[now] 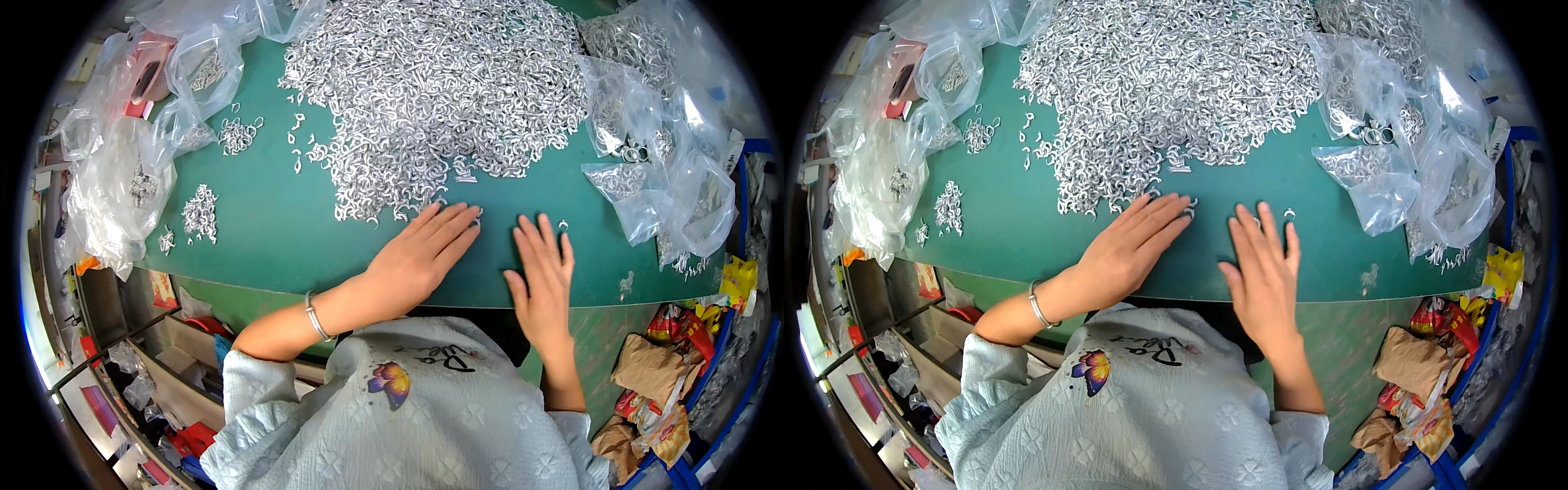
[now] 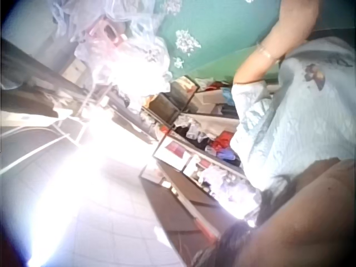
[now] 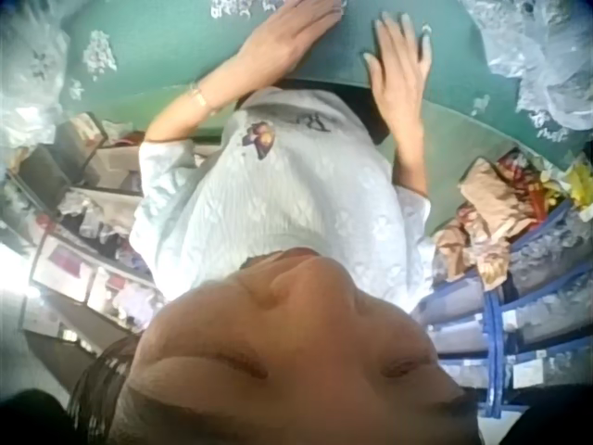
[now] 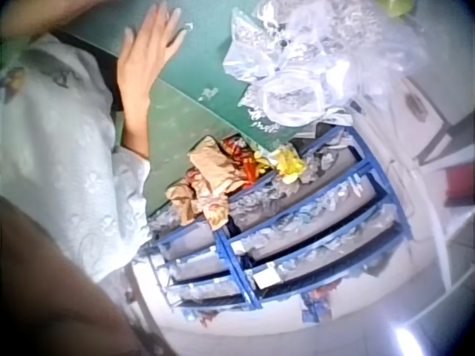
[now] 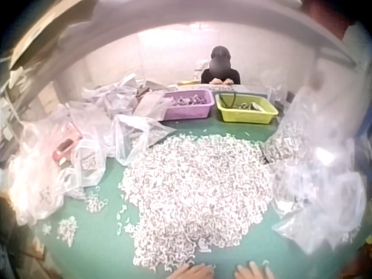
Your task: The person organizes small silver-colored metal components on a green work table by hand, moving them into different piles and gathering them from the surface.
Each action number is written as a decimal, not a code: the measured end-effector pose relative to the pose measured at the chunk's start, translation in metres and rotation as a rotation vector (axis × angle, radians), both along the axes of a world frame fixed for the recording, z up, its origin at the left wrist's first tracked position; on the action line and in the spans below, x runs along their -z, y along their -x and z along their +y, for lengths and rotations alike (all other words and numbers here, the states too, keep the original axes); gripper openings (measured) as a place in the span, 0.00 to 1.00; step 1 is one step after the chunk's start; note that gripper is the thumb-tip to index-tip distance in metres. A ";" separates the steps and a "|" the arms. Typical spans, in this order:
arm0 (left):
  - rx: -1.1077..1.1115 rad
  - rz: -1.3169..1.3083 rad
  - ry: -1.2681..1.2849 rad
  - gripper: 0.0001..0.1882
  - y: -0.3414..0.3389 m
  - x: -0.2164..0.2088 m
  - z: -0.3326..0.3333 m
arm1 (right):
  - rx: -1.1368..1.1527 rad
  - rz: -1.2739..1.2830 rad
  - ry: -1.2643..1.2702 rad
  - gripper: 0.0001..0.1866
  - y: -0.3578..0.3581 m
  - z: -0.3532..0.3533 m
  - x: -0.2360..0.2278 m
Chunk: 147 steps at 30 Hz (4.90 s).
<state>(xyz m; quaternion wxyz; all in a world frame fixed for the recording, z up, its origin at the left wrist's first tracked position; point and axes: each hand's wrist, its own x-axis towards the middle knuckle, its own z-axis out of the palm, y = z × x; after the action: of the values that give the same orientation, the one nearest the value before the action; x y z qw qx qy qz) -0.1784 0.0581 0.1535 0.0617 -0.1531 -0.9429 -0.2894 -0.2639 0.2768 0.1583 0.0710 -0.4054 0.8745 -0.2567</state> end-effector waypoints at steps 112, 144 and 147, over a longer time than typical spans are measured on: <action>-0.384 -0.063 -0.758 0.19 -0.025 -0.016 0.030 | 0.173 -1.100 0.680 0.12 -0.016 -0.017 -0.003; -0.382 -0.534 -1.202 0.06 -0.019 -0.016 0.022 | -0.023 -0.171 0.527 0.13 -0.024 -0.031 -0.018; -0.338 -0.173 -0.910 0.06 -0.016 -0.020 0.028 | 0.030 -0.311 0.574 0.13 -0.023 -0.030 -0.019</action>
<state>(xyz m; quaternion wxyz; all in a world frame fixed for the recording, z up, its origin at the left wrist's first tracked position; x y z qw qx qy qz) -0.1622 0.0865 0.1736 0.0896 0.0690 -0.7342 -0.6695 -0.2406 0.2463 0.1769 0.0825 -0.3518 0.7510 -0.5527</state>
